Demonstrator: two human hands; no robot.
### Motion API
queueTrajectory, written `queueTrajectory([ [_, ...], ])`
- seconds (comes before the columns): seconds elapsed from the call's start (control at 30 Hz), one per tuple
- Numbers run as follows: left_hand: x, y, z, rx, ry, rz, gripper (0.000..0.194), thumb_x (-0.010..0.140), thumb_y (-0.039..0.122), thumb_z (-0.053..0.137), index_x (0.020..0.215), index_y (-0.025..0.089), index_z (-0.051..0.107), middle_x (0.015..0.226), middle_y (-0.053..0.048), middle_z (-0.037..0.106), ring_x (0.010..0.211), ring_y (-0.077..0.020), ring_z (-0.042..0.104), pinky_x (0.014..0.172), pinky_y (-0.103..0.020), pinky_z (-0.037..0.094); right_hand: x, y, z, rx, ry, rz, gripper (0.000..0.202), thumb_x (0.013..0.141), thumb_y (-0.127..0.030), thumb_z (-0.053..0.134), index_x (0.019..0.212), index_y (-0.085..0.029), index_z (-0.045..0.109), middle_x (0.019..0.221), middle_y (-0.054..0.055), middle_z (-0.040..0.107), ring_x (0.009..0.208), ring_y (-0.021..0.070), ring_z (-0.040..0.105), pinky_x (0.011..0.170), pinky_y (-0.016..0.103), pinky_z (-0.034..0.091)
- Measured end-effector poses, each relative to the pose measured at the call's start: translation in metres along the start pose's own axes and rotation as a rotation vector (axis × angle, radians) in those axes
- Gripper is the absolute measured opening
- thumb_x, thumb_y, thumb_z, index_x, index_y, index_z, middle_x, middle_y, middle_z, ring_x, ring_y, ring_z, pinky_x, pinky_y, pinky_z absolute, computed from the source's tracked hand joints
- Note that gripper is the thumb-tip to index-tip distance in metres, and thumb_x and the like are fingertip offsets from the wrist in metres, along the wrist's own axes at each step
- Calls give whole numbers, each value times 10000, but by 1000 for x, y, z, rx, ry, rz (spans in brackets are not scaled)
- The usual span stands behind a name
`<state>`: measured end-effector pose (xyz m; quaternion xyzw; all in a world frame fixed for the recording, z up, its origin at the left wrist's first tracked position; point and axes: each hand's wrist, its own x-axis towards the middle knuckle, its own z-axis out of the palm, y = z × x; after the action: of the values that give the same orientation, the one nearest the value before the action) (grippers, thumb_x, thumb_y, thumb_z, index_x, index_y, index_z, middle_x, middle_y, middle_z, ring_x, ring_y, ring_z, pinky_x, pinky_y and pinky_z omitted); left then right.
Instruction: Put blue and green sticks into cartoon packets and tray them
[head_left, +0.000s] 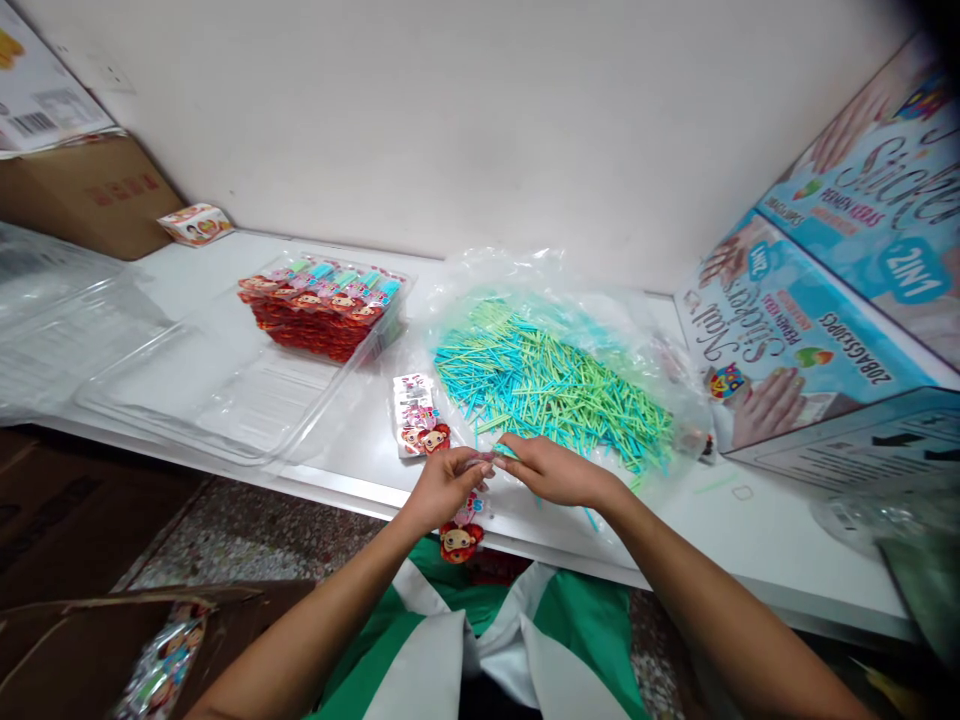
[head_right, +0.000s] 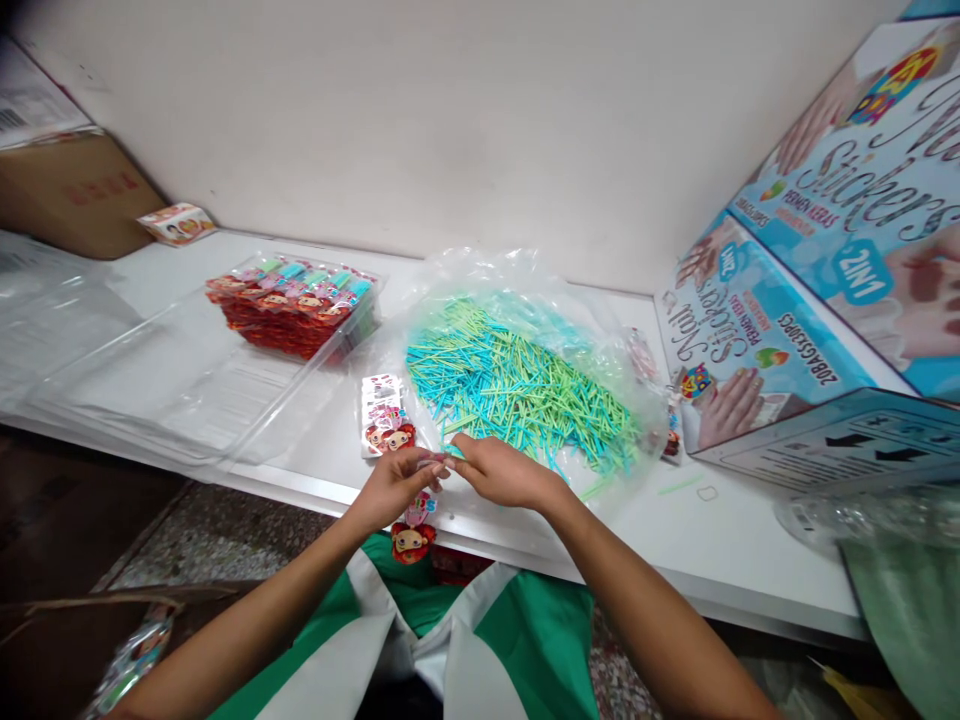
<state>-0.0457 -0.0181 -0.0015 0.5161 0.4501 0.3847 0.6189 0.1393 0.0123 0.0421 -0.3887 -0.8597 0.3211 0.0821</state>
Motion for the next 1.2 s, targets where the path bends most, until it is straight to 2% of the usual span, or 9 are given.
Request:
queueTrajectory([
  [0.1,0,-2,0,0,-4,-31,296,719,392,613,787,108,659,721,-62,650,586,-136,571,572,-252,440,1,1,5,-43,31,26,286,909,-426,318,858,-210,498,671,14,564,576,151,503,526,242,306],
  [0.23,1,-9,-3,38,13,-10,264,705,372,636,687,109,647,572,-6,587,527,-101,497,522,-213,366,1,2,8,-43,-6,-2,261,914,-396,319,874,-207,494,716,26,576,621,161,523,542,244,312],
  [0.3,2,-11,-4,58,44,9,248,690,357,653,665,111,633,557,6,572,521,-94,479,512,-205,341,0,1,8,-27,-33,-12,266,913,-397,321,943,-205,502,766,38,597,684,179,551,576,251,338],
  [0.47,1,-12,-6,195,82,62,203,701,313,641,731,113,633,664,-24,625,616,-126,534,578,-222,386,-1,1,2,44,-105,-27,374,909,-429,320,1177,-199,441,1016,87,615,896,217,574,719,286,392],
  [0.63,-1,-8,-5,391,103,135,155,740,282,591,734,135,640,684,-21,635,666,-144,554,619,-231,389,1,-1,0,29,-177,-33,464,908,-449,302,1272,-174,387,1099,124,596,932,236,574,743,306,398],
  [0.83,-4,-1,-4,633,86,207,155,773,241,542,655,145,572,614,2,558,603,-125,506,559,-220,332,3,-1,2,-54,-274,-46,462,897,-430,337,1234,-128,431,877,125,653,778,235,602,612,274,383],
  [0.93,-4,-1,-4,720,57,277,141,782,216,531,659,148,548,636,-4,546,633,-129,511,579,-222,333,5,3,1,-40,-306,-53,466,886,-429,366,1238,-129,431,918,132,653,805,231,603,625,267,390],
  [1.07,-1,-6,-3,867,29,367,97,798,199,502,740,149,561,702,-38,574,712,-162,534,642,-250,355,9,8,1,-56,-359,-7,579,860,-436,414,1330,-111,323,1001,157,640,854,239,603,642,268,404],
  [1.2,-1,-5,2,1090,-53,403,120,826,225,456,818,147,548,779,-81,597,780,-213,540,681,-298,358,15,7,6,-221,-410,85,745,810,-359,499,1397,-55,155,975,203,645,828,276,613,589,283,402],
])
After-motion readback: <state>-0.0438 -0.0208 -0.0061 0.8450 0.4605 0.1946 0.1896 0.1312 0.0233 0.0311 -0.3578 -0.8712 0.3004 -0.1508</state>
